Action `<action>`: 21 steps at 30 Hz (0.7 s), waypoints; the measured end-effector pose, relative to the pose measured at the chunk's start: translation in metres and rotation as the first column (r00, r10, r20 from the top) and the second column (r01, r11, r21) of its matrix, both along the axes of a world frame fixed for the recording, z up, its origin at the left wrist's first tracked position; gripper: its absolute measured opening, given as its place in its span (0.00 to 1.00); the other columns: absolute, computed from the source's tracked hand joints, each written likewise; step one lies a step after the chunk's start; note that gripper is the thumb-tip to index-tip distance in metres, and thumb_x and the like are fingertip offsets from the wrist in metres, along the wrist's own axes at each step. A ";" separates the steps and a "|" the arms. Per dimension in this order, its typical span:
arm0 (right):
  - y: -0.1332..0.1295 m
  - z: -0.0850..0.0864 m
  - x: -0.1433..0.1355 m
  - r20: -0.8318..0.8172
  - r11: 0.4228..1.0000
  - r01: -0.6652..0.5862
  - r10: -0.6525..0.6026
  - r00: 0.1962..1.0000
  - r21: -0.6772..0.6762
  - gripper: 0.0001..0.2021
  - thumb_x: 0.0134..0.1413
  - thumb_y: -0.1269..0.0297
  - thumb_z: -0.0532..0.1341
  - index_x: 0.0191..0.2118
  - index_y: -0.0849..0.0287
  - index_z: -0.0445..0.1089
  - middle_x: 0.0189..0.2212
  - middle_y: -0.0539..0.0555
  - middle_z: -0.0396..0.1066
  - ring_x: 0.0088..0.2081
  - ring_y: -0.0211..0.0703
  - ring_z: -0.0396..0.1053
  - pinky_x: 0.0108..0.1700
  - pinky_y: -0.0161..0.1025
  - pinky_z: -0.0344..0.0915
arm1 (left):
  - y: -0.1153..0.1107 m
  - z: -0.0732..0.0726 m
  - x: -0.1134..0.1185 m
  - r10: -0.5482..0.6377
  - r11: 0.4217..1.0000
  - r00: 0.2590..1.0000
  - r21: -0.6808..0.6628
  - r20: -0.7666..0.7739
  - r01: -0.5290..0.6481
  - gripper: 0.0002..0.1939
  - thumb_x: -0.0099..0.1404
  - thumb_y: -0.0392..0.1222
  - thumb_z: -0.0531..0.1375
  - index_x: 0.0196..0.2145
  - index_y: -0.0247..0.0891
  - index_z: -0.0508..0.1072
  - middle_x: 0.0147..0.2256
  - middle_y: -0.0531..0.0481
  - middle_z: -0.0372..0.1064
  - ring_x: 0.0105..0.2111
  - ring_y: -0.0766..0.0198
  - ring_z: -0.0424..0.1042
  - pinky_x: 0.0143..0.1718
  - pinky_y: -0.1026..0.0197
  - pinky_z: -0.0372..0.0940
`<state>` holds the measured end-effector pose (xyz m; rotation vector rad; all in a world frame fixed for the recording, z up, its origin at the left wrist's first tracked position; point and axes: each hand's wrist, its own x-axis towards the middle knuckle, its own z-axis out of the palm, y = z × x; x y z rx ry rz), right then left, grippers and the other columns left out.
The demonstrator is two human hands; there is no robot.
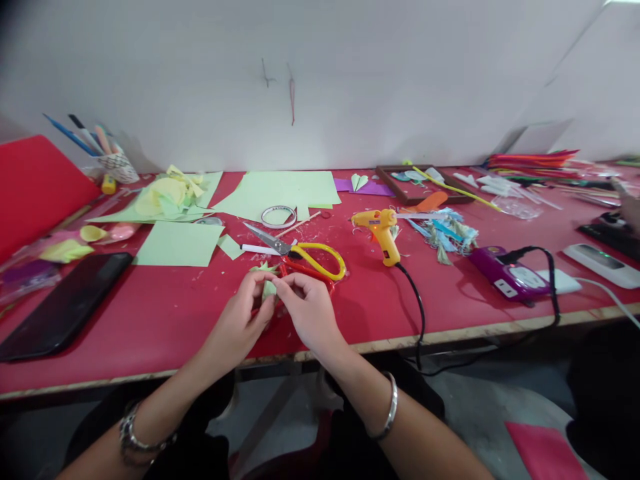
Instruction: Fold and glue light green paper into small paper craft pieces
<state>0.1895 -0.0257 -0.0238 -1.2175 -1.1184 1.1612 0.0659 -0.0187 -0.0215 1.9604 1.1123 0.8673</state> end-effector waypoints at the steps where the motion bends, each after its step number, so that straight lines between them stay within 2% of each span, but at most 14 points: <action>1: 0.000 0.000 0.000 0.002 1.000 0.005 -0.005 1.000 0.008 0.10 0.49 0.61 0.57 0.22 0.61 0.66 0.17 0.46 0.61 0.20 0.31 0.58 0.22 0.29 0.58 | 0.000 0.000 0.000 0.000 1.000 1.000 -0.004 -0.002 0.000 0.11 0.64 0.40 0.47 0.44 0.36 0.56 0.34 0.49 0.64 0.31 0.66 0.65 0.30 0.64 0.60; 4: 0.001 0.000 0.003 0.031 0.999 -0.013 0.012 0.999 0.044 0.12 0.51 0.59 0.55 0.24 0.61 0.67 0.18 0.47 0.62 0.21 0.33 0.60 0.24 0.31 0.59 | 0.001 0.000 -0.001 -0.002 1.000 1.000 -0.022 0.005 0.002 0.12 0.64 0.40 0.47 0.46 0.36 0.56 0.34 0.48 0.64 0.33 0.65 0.66 0.33 0.62 0.61; 9: 0.002 0.004 0.008 0.151 0.988 -0.109 0.093 0.984 0.105 0.06 0.47 0.64 0.58 0.26 0.60 0.69 0.24 0.50 0.68 0.28 0.37 0.65 0.33 0.35 0.62 | 0.003 -0.002 -0.004 -0.028 0.999 0.999 -0.041 0.034 0.029 0.15 0.65 0.42 0.47 0.49 0.36 0.55 0.32 0.48 0.65 0.35 0.62 0.67 0.36 0.59 0.62; 15: 0.003 0.005 0.012 0.165 0.989 -0.115 0.099 0.981 0.096 0.07 0.49 0.64 0.57 0.26 0.60 0.69 0.24 0.50 0.68 0.28 0.37 0.65 0.33 0.35 0.61 | 0.005 0.000 -0.007 -0.082 0.992 0.995 -0.089 0.052 0.087 0.20 0.62 0.43 0.52 0.51 0.38 0.55 0.42 0.43 0.65 0.39 0.60 0.67 0.39 0.58 0.63; 18: 0.005 0.005 0.014 0.201 0.988 -0.100 0.074 0.977 0.120 0.07 0.49 0.65 0.56 0.26 0.59 0.69 0.24 0.50 0.67 0.28 0.37 0.65 0.32 0.34 0.61 | 0.006 0.003 -0.009 -0.082 0.976 0.992 -0.195 0.098 0.099 0.23 0.61 0.45 0.54 0.52 0.39 0.53 0.35 0.48 0.68 0.32 0.64 0.68 0.33 0.62 0.63; 21: 0.005 0.006 0.015 0.216 0.989 -0.057 0.027 0.976 0.135 0.07 0.49 0.65 0.56 0.27 0.59 0.69 0.24 0.49 0.68 0.28 0.37 0.65 0.32 0.34 0.60 | 0.009 0.007 -0.011 -0.123 0.917 0.979 -0.358 0.164 0.175 0.18 0.62 0.48 0.50 0.47 0.38 0.58 0.25 0.54 0.66 0.21 0.70 0.64 0.25 0.66 0.60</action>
